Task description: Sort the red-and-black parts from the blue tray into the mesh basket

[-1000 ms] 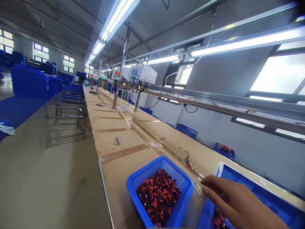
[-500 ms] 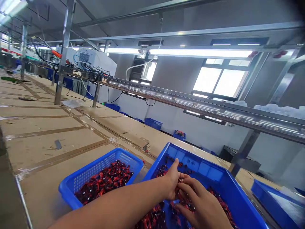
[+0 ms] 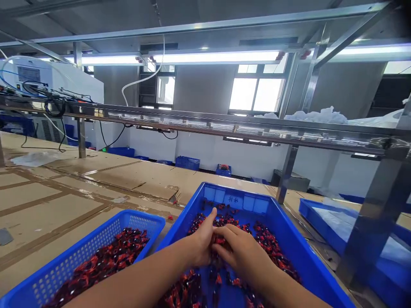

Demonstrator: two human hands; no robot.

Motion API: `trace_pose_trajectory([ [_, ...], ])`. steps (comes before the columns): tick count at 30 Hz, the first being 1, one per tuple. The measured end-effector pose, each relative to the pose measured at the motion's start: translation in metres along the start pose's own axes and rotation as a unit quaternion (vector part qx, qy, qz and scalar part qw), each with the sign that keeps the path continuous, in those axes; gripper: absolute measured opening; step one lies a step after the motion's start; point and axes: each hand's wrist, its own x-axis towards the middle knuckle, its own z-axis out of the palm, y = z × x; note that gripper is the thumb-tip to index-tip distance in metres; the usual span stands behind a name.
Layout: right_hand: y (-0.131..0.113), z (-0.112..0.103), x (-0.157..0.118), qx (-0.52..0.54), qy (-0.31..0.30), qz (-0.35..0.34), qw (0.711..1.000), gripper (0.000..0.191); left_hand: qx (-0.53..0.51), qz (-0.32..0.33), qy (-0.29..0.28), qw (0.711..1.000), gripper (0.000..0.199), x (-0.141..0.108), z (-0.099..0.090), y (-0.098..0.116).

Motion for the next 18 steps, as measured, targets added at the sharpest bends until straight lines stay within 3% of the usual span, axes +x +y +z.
trace_pose_trajectory([
  [4,0.011,-0.015,0.002,0.021,0.080,0.019,0.996,0.025,0.000,0.067,0.093,0.993,0.072,-0.006,0.000,0.009],
  [8,0.020,-0.030,0.002,0.026,0.145,0.029,0.989,0.026,0.069,0.196,0.055,0.977,0.056,-0.014,0.002,0.018],
  [10,0.021,-0.034,0.002,0.044,0.162,0.046,0.985,0.025,0.109,0.232,0.034,0.966,0.050,-0.016,0.004,0.019],
  [12,0.021,-0.036,0.002,0.061,0.163,0.071,0.982,0.023,0.151,0.255,0.049,0.954,0.046,-0.017,0.005,0.019],
  [14,0.022,-0.037,0.003,0.061,0.156,0.088,0.982,0.023,0.201,0.291,0.089,0.931,0.042,-0.017,0.006,0.019],
  [18,0.026,-0.037,0.002,0.033,0.137,0.092,0.986,0.030,0.308,0.384,0.150,0.858,0.023,-0.022,0.006,0.021],
])
